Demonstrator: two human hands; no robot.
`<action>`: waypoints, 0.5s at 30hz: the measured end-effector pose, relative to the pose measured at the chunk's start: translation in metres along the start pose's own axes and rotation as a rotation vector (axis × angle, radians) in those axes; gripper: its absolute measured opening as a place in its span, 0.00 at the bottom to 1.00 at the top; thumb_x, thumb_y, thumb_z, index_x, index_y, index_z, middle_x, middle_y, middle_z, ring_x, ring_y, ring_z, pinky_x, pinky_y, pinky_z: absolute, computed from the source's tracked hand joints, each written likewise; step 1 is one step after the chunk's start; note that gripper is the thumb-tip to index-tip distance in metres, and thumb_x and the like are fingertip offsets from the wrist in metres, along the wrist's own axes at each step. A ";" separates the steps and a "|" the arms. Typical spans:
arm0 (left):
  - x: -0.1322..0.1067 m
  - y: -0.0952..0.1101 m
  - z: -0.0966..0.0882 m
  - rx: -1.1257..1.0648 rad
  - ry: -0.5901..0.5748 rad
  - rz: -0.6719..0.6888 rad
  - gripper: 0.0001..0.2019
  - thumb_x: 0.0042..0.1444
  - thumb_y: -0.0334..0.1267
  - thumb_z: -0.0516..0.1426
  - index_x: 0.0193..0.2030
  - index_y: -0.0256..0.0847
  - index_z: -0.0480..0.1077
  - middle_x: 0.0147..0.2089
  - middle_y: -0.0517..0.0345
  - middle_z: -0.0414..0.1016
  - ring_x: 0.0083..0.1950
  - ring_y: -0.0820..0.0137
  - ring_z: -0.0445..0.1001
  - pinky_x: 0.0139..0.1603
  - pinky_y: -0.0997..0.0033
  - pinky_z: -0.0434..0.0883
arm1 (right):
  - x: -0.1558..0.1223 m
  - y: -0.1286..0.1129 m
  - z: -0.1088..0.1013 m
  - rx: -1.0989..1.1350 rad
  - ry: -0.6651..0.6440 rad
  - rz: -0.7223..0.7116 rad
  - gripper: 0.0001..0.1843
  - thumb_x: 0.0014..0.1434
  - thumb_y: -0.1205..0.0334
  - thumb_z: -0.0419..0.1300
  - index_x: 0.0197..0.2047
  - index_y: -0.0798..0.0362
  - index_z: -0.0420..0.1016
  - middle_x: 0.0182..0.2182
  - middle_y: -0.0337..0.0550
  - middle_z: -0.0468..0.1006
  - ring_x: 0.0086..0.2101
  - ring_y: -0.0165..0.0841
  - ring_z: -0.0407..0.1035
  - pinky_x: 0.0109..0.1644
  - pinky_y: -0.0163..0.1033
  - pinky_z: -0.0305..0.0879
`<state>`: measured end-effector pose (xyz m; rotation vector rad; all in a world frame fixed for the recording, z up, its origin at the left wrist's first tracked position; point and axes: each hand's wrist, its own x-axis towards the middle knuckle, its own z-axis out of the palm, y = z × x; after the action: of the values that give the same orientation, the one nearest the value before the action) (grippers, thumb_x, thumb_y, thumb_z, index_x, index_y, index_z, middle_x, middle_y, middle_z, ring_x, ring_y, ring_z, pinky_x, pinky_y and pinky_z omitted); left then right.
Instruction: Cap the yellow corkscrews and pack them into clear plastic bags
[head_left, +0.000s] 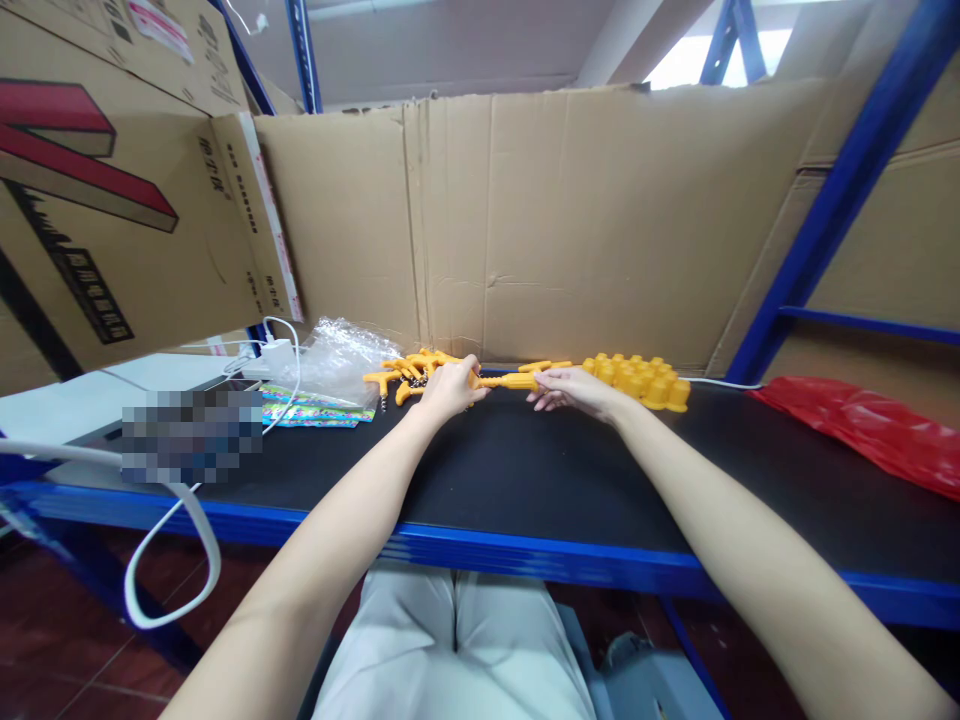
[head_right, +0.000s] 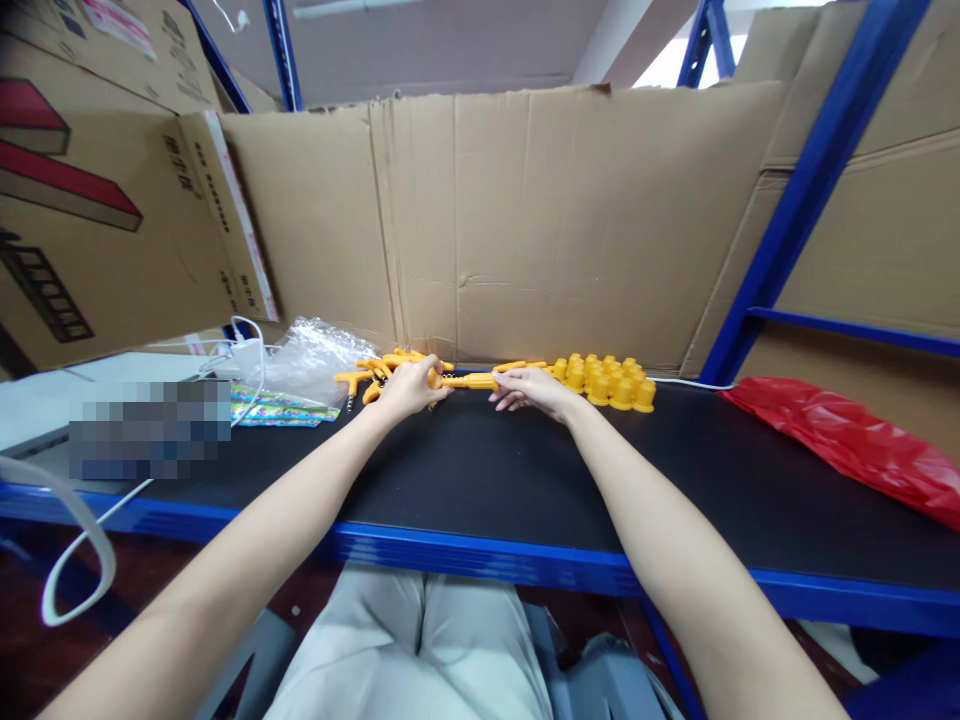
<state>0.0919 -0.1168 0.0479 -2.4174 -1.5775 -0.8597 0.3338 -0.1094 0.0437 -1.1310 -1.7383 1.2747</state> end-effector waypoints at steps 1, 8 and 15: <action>0.000 0.000 0.000 -0.003 0.003 0.003 0.16 0.48 0.46 0.59 0.42 0.42 0.66 0.31 0.55 0.74 0.36 0.63 0.73 0.32 0.72 0.62 | 0.000 -0.001 0.000 0.005 0.002 0.004 0.19 0.55 0.49 0.59 0.42 0.57 0.70 0.35 0.50 0.78 0.30 0.30 0.73 0.34 0.34 0.69; 0.000 0.000 0.000 -0.009 -0.003 -0.001 0.16 0.48 0.46 0.59 0.42 0.42 0.66 0.32 0.55 0.74 0.36 0.64 0.73 0.34 0.72 0.64 | -0.003 -0.005 0.003 0.027 0.020 0.024 0.17 0.55 0.51 0.59 0.37 0.58 0.72 0.33 0.51 0.79 0.29 0.31 0.73 0.33 0.34 0.69; -0.002 0.002 0.000 -0.060 -0.011 0.008 0.26 0.48 0.51 0.59 0.52 0.42 0.61 0.38 0.51 0.74 0.41 0.60 0.73 0.39 0.66 0.67 | -0.002 -0.010 0.009 0.207 0.079 0.010 0.12 0.57 0.59 0.58 0.41 0.57 0.72 0.34 0.49 0.79 0.27 0.29 0.72 0.33 0.33 0.69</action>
<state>0.0935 -0.1188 0.0471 -2.4717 -1.5662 -0.9072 0.3247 -0.1159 0.0509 -1.0561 -1.5065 1.3624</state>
